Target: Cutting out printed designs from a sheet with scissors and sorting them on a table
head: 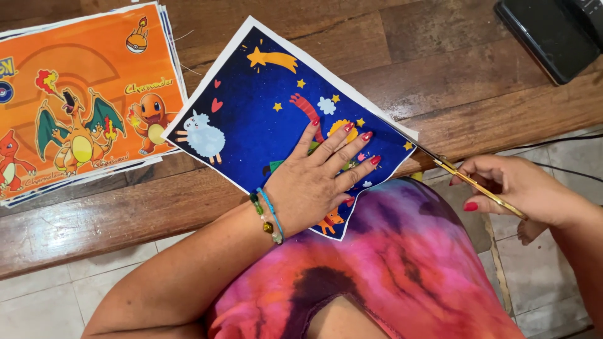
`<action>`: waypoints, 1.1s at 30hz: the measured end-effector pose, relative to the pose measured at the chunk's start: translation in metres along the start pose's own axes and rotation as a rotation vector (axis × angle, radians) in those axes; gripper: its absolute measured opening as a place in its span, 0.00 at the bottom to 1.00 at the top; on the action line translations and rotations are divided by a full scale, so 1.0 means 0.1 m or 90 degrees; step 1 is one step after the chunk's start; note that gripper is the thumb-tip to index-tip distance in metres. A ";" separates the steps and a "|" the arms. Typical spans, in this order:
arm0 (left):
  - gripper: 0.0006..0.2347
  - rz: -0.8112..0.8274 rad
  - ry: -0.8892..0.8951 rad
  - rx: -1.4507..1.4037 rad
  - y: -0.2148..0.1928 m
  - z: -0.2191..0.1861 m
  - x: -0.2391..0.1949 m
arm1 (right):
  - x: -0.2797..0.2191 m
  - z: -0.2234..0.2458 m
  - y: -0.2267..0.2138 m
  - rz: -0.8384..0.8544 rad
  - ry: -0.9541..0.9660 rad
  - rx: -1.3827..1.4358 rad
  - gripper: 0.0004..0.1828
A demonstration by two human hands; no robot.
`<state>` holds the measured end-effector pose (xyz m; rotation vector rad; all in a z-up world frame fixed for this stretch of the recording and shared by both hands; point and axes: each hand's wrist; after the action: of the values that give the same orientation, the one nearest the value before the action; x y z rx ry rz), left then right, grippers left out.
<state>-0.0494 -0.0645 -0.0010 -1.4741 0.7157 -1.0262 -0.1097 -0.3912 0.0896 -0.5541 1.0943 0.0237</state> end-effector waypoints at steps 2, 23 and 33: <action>0.28 -0.002 -0.001 -0.001 0.01 0.00 0.00 | 0.05 -0.06 -0.02 0.015 -0.019 0.008 0.21; 0.29 -0.004 0.001 0.000 0.01 0.01 -0.01 | 0.20 -0.36 -0.07 0.011 -0.055 0.041 0.17; 0.34 0.011 0.043 -0.038 -0.01 0.06 0.04 | 0.06 -0.22 -0.01 -0.023 -0.043 0.044 0.18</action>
<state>-0.0418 -0.0654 0.0009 -1.4873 0.8111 -1.0535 -0.1250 -0.4030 0.0772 -0.5073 1.0157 -0.0266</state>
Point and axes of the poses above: each hand's wrist, its own x-axis towards the middle knuckle, its own y-axis out of the palm, z = x × y, and after that the axes turned 8 degrees about x, right-handed
